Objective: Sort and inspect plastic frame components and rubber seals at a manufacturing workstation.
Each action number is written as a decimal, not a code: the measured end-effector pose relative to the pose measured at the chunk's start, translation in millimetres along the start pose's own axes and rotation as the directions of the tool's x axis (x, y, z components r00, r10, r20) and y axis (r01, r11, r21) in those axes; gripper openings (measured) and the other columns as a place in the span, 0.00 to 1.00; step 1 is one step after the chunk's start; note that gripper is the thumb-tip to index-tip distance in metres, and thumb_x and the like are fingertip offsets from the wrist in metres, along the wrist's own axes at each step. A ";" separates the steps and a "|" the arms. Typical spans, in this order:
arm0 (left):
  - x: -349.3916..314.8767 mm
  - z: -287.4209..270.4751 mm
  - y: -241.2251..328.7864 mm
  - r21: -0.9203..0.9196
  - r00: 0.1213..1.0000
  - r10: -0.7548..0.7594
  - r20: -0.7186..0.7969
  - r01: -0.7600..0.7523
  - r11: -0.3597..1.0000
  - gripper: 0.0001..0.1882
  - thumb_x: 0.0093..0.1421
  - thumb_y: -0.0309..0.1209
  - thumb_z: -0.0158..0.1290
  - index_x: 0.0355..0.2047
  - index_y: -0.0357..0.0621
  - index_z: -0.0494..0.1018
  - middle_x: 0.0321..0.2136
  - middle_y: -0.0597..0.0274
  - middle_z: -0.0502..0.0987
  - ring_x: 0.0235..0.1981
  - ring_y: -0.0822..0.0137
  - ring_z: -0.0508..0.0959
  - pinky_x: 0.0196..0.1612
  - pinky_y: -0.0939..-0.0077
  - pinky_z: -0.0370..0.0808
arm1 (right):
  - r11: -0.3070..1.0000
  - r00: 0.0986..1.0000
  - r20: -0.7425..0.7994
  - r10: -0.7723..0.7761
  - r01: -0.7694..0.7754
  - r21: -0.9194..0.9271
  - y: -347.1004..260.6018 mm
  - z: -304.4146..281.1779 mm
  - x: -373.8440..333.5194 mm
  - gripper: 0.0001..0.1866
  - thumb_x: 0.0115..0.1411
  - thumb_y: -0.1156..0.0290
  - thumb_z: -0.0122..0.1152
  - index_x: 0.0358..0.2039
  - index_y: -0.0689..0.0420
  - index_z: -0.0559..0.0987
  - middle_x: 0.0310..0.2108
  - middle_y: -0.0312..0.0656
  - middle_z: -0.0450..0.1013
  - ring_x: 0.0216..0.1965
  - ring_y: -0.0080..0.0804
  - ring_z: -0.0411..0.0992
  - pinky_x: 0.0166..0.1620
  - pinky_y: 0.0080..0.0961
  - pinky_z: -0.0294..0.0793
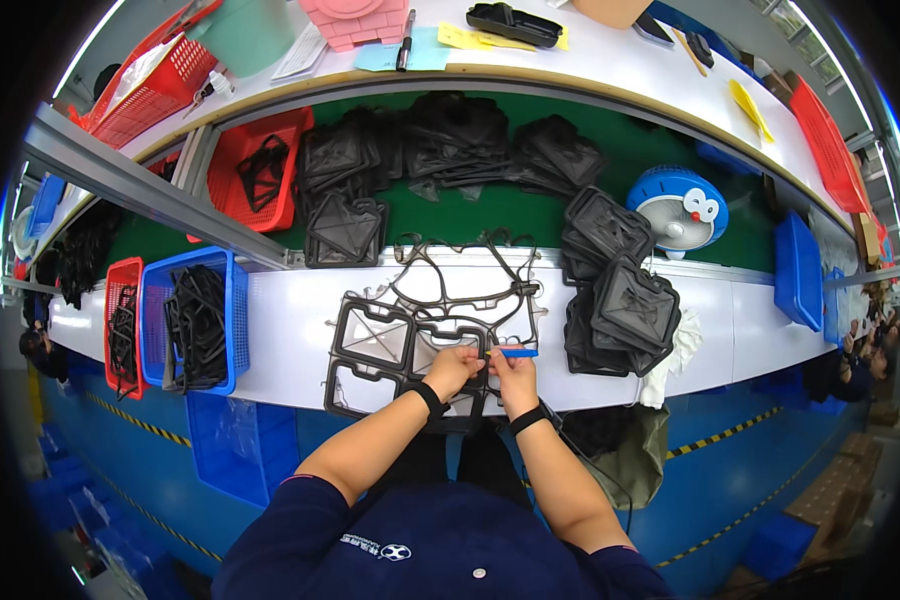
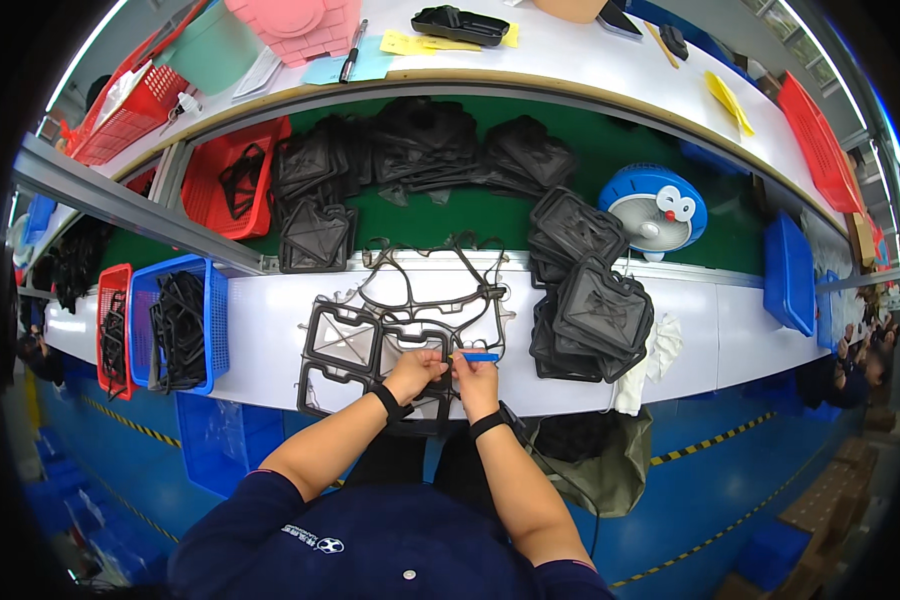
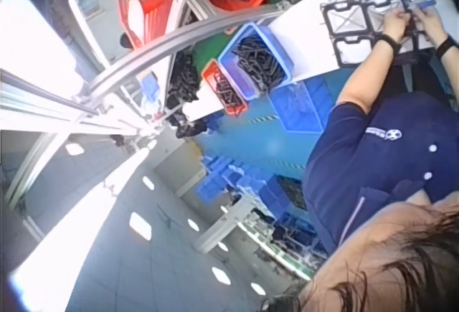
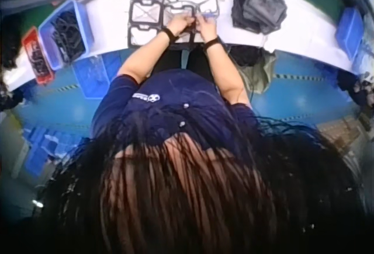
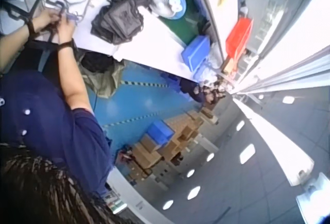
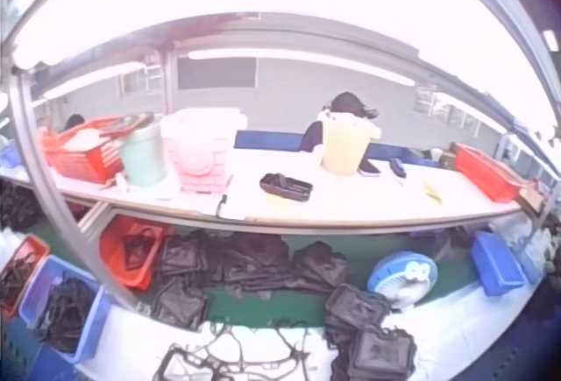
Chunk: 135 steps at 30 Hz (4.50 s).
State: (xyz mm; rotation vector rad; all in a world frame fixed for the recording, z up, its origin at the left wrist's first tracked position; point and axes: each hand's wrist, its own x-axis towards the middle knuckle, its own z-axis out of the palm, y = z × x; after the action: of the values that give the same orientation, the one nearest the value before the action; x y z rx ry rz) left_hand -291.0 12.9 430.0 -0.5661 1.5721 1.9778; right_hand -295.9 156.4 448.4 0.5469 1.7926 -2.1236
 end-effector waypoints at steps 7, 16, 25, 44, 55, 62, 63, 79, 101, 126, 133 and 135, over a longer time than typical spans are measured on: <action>-15.5 5.0 11.2 0.100 0.997 0.045 -0.057 -0.039 0.994 0.07 0.60 0.25 0.54 0.37 0.34 0.75 0.30 0.65 0.77 0.26 0.77 0.72 0.31 0.84 0.70 | 0.902 0.980 0.011 -0.200 0.189 -0.388 -8.4 4.6 -6.7 0.07 0.60 0.71 0.59 0.34 0.61 0.74 0.24 0.41 0.75 0.24 0.28 0.73 0.29 0.25 0.72; -117.1 -79.3 122.7 -0.517 0.861 0.472 -0.192 -0.497 0.697 0.10 0.65 0.35 0.48 0.39 0.41 0.67 0.28 0.65 0.72 0.32 0.69 0.71 0.44 0.70 0.68 | 0.498 0.846 -0.023 -0.532 0.291 -0.817 -14.6 -32.4 37.1 0.06 0.58 0.73 0.54 0.32 0.62 0.70 0.28 0.55 0.72 0.33 0.58 0.71 0.36 0.46 0.69; -132.6 -166.8 127.3 0.063 0.812 0.477 -0.337 -0.486 0.871 0.12 0.65 0.35 0.49 0.42 0.40 0.72 0.28 0.64 0.76 0.22 0.77 0.72 0.28 0.83 0.68 | 0.419 0.698 0.057 -0.714 0.491 -0.764 -42.7 13.5 19.4 0.05 0.53 0.78 0.60 0.30 0.60 0.74 0.41 0.50 0.73 0.45 0.49 0.68 0.50 0.39 0.65; 11.9 -103.0 17.6 0.139 0.934 0.179 -0.309 -0.142 0.980 0.12 0.55 0.21 0.58 0.40 0.30 0.73 0.26 0.63 0.77 0.27 0.75 0.75 0.29 0.83 0.71 | 0.998 0.991 0.131 0.033 -0.039 0.043 12.3 119.3 40.0 0.08 0.62 0.70 0.59 0.36 0.60 0.73 0.28 0.35 0.74 0.27 0.19 0.71 0.33 0.17 0.72; -10.9 -99.0 37.1 0.018 0.944 0.179 -0.277 -0.182 0.983 0.08 0.54 0.22 0.59 0.33 0.35 0.72 0.25 0.66 0.75 0.25 0.77 0.73 0.29 0.83 0.70 | 0.985 0.983 0.143 -0.115 0.131 -0.114 10.5 118.6 40.0 0.07 0.61 0.71 0.59 0.33 0.60 0.72 0.24 0.37 0.74 0.24 0.20 0.71 0.29 0.18 0.70; -111.3 -159.9 105.4 -0.418 0.921 0.257 -0.292 -0.365 0.832 0.07 0.61 0.29 0.53 0.38 0.46 0.67 0.33 0.67 0.72 0.33 0.74 0.73 0.39 0.78 0.69 | 0.707 0.925 0.103 -0.367 0.349 -0.616 8.5 92.5 62.2 0.06 0.60 0.72 0.58 0.30 0.60 0.72 0.18 0.40 0.72 0.18 0.25 0.68 0.24 0.24 0.67; -139.0 -176.3 127.0 -0.386 0.882 0.292 -0.370 -0.432 0.815 0.07 0.59 0.27 0.53 0.36 0.47 0.67 0.31 0.68 0.72 0.32 0.74 0.72 0.38 0.79 0.69 | 0.688 0.910 0.109 -0.400 0.377 -0.620 5.8 89.4 68.7 0.07 0.60 0.72 0.58 0.30 0.60 0.72 0.18 0.40 0.72 0.18 0.25 0.68 0.24 0.24 0.68; -76.1 -46.3 29.8 0.298 0.914 0.316 -0.254 -0.237 0.925 0.13 0.55 0.31 0.60 0.21 0.38 0.69 0.15 0.71 0.66 0.18 0.77 0.65 0.21 0.81 0.61 | 0.996 0.997 -0.067 -0.039 0.034 -0.081 21.1 -37.6 -25.0 0.06 0.60 0.73 0.61 0.35 0.60 0.76 0.30 0.33 0.71 0.31 0.18 0.67 0.37 0.16 0.66; -14.7 43.1 -14.3 0.279 0.965 -0.027 -0.261 0.102 0.955 0.13 0.52 0.29 0.64 0.30 0.33 0.72 0.20 0.64 0.73 0.15 0.77 0.67 0.15 0.82 0.61 | 0.992 0.996 0.029 0.081 -0.084 0.091 23.3 -37.3 -14.5 0.06 0.63 0.71 0.57 0.36 0.60 0.73 0.27 0.34 0.73 0.25 0.17 0.71 0.31 0.13 0.71; -206.6 -148.4 149.5 -0.206 0.781 0.372 -0.502 -0.526 0.825 0.05 0.62 0.29 0.53 0.35 0.43 0.70 0.26 0.71 0.70 0.29 0.78 0.70 0.35 0.82 0.70 | 0.633 0.895 -0.060 -0.441 0.263 -0.728 -3.2 -72.8 -18.9 0.05 0.58 0.73 0.55 0.31 0.61 0.72 0.26 0.54 0.73 0.32 0.56 0.71 0.36 0.44 0.69; -120.6 -95.8 67.3 0.190 0.859 0.213 -0.465 -0.138 0.972 0.10 0.57 0.33 0.58 0.30 0.40 0.71 0.21 0.69 0.69 0.22 0.77 0.67 0.24 0.79 0.65 | 0.633 0.833 0.131 -0.538 0.502 -0.590 -16.7 -17.0 -25.8 0.06 0.54 0.75 0.62 0.31 0.62 0.75 0.36 0.48 0.74 0.38 0.44 0.72 0.43 0.33 0.71; -94.3 -58.3 45.2 0.143 0.911 0.151 -0.383 -0.104 0.984 0.11 0.55 0.32 0.60 0.31 0.37 0.72 0.22 0.66 0.72 0.23 0.76 0.70 0.26 0.78 0.68 | 0.666 0.859 0.121 -0.498 0.467 -0.582 -5.0 -15.3 -8.5 0.07 0.55 0.74 0.62 0.31 0.63 0.75 0.37 0.48 0.74 0.36 0.41 0.74 0.41 0.31 0.72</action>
State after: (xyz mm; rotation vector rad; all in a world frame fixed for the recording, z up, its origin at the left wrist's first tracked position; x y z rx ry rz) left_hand -248.8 -66.1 509.6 -0.8739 2.0008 1.9296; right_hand -289.4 172.2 454.5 -0.0677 2.7075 -1.6351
